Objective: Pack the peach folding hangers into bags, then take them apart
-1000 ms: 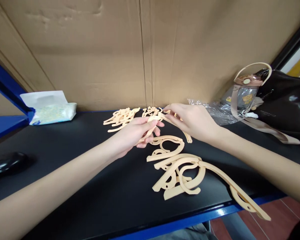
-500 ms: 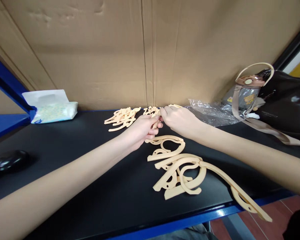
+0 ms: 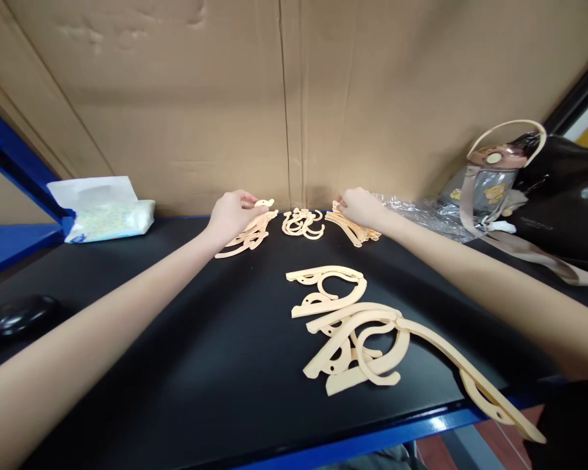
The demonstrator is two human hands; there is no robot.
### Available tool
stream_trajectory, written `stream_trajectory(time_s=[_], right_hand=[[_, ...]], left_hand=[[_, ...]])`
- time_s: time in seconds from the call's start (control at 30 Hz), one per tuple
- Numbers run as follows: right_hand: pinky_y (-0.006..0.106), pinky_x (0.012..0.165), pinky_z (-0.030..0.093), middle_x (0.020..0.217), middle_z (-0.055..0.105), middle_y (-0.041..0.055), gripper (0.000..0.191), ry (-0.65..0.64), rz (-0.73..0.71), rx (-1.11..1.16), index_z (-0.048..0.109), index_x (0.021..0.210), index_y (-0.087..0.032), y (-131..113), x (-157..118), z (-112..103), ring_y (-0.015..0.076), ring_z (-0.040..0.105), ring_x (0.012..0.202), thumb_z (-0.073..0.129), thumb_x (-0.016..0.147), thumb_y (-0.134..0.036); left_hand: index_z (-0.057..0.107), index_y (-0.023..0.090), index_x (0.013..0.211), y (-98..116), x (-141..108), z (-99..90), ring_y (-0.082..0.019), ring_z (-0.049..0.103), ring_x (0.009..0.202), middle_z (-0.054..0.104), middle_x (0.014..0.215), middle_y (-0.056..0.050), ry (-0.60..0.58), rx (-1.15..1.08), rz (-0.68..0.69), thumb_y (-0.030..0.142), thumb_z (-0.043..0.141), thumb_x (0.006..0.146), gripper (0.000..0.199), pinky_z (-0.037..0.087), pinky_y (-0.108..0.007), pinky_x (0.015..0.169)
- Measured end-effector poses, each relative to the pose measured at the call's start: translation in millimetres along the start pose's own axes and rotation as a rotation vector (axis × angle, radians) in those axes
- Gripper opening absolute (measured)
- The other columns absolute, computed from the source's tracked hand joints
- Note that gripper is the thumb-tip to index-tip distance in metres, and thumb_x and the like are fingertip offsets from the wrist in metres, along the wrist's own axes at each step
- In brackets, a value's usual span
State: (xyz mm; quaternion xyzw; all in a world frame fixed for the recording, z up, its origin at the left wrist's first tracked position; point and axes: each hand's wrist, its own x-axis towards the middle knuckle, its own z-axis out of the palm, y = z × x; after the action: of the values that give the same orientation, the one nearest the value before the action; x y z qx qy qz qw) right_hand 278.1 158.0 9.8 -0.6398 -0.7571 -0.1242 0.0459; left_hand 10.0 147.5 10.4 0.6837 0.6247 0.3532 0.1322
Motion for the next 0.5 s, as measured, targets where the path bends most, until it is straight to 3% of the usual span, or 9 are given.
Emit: stream_trajectory(time_s=[0.17,0.3,0.4,0.5], right_hand=[[0.031,0.075,0.045,0.105,0.070,0.0194,0.032,0.015,-0.034,-0.035,0.069,0.107,-0.011,-7.4,5.4,4.7,0.0268,0.065,0.097,0.043,0.091,-0.020],[0.030,0.075,0.044,0.113,0.066,0.0182,0.033,0.069,-0.066,-0.049,0.067,0.111,-0.012,-3.2,-0.3,-1.3,0.0264,0.061,0.104,0.041,0.093,-0.019],[0.029,0.072,0.042,0.114,0.066,0.0156,0.034,0.111,-0.086,-0.044,0.065,0.114,-0.014,0.1,-19.3,-12.7,0.0257,0.060,0.106,0.038,0.095,-0.023],[0.029,0.066,0.041,0.100,0.071,0.0064,0.031,0.085,-0.162,0.013,0.067,0.107,-0.021,-3.1,-51.2,-25.4,0.0221,0.064,0.089,0.043,0.094,-0.035]], left_hand=[[0.070,0.019,0.085,-11.9,10.7,7.7,-0.032,0.063,0.098,0.072,0.100,-0.010,0.021,0.191,0.014,0.041,0.067,0.075,0.024,0.046,-0.038,0.081],[0.066,0.020,0.099,-9.3,2.3,5.5,-0.031,0.060,0.104,0.066,0.112,-0.010,0.087,0.251,0.049,0.040,0.065,0.078,0.029,0.044,-0.037,0.084],[0.063,0.019,0.101,-1.7,-12.2,-2.6,-0.028,0.060,0.101,0.064,0.114,-0.010,0.140,0.236,0.072,0.041,0.055,0.086,0.028,0.043,-0.035,0.082],[0.062,0.022,0.099,12.8,-36.3,-9.9,-0.023,0.061,0.090,0.066,0.107,-0.006,0.101,0.199,0.148,0.041,0.049,0.089,0.025,0.041,-0.030,0.074]])
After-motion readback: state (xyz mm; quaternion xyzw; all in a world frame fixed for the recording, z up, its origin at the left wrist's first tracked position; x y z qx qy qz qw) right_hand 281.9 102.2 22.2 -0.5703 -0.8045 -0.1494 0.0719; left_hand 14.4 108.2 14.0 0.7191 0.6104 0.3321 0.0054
